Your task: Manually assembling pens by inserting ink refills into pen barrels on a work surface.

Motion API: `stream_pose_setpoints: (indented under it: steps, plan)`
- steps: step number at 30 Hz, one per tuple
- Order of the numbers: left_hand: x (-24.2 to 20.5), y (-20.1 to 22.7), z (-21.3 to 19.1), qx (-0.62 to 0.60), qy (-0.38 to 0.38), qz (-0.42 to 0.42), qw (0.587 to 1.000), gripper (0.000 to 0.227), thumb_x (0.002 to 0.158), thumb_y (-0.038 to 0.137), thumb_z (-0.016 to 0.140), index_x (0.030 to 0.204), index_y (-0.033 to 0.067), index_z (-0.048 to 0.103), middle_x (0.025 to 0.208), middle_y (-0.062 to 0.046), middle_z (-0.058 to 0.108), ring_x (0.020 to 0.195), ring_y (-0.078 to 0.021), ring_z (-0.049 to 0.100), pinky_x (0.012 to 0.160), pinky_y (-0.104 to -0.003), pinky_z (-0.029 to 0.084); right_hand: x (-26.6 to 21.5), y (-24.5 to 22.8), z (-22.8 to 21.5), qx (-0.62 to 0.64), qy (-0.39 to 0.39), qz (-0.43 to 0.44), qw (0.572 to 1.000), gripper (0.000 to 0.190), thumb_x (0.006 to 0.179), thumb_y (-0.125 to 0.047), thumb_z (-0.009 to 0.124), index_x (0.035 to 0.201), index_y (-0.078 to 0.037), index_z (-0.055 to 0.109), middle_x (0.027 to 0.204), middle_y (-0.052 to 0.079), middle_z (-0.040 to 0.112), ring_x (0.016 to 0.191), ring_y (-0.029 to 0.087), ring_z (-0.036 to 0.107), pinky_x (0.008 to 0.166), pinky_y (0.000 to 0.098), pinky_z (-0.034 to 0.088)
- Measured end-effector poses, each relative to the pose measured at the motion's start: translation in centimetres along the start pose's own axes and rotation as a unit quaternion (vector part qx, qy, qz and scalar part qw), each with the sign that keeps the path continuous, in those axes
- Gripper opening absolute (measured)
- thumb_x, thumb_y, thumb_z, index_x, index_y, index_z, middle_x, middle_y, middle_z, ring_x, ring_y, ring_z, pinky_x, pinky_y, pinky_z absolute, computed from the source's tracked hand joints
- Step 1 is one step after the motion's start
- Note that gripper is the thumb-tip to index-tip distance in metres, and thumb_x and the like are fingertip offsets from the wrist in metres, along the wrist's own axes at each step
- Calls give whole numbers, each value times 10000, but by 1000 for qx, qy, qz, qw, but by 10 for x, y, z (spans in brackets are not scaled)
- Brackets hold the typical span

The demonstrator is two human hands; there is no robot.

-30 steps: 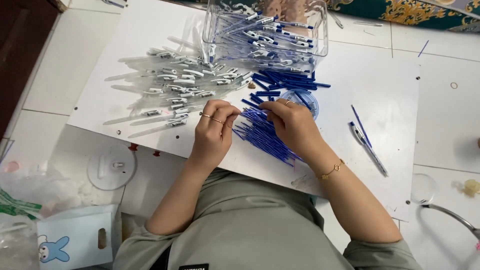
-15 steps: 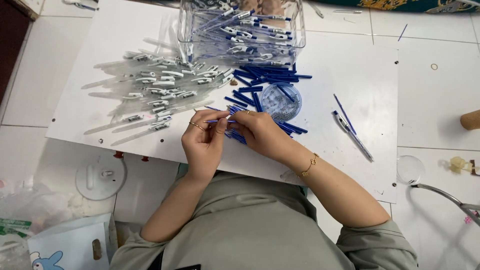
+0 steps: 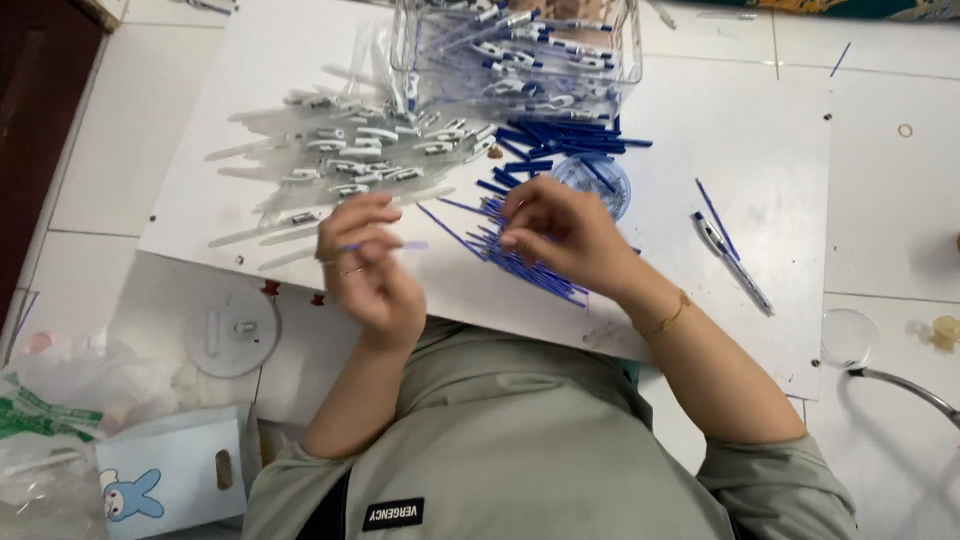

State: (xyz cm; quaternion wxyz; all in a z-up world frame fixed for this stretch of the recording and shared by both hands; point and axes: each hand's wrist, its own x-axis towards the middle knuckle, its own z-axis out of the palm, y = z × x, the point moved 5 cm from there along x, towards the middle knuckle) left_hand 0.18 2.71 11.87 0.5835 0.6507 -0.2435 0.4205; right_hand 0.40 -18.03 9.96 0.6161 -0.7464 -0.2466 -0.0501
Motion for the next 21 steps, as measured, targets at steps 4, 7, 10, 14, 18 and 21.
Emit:
stream_pose_setpoints:
  steps: [4, 7, 10, 14, 18, 21]
  plan:
    - [-18, -25, 21, 177, -91, 174, 964, 221, 1061, 147, 561, 885, 45, 649, 875, -65, 626, 818, -257, 648, 817, -371, 530, 2, -17, -14, -21, 42, -13, 999, 124, 901, 12, 761, 1013, -11, 714, 731, 107, 741, 581, 172, 697, 601, 284, 571]
    - [-31, -32, 37, 257, -160, 223, 926, 85, 979, 148, 725, 936, 77, 706, 836, -23, 559, 751, -202, 589, 795, -343, 496, 5, -20, -15, -25, 61, -30, 997, 120, 889, 38, 766, 1001, -1, 752, 775, 129, 743, 662, 198, 726, 689, 325, 621]
    - [-36, -32, 43, 283, -180, 229, 914, 110, 970, 211, 744, 955, 105, 715, 819, 0, 516, 725, -176, 550, 759, -327, 473, 5, -18, -12, -29, 67, -46, 996, 141, 888, 55, 759, 1022, 10, 762, 812, 147, 747, 707, 231, 744, 710, 353, 636]
    - [-38, -35, 45, 295, -190, 221, 910, 153, 1005, 245, 689, 936, 110, 706, 796, 12, 499, 698, -159, 532, 699, -300, 443, 7, -23, -4, -59, 70, -68, 993, 145, 873, 68, 768, 1009, 16, 774, 815, 150, 739, 731, 252, 755, 714, 363, 645]
    - [-40, -33, 48, 291, -189, 222, 911, 79, 936, 169, 774, 936, 108, 724, 801, -6, 524, 710, -149, 553, 693, -288, 451, 7, -29, -2, -69, 61, -67, 993, 154, 866, 91, 765, 1012, 40, 767, 797, 179, 726, 731, 272, 749, 734, 377, 640]
    - [-42, -33, 49, 284, -196, 217, 913, 71, 982, 173, 718, 965, 104, 714, 815, -8, 505, 720, -162, 543, 690, -291, 452, 6, -27, -5, -78, 63, -64, 993, 158, 858, 98, 774, 1002, 33, 776, 796, 171, 730, 730, 264, 750, 733, 372, 640]
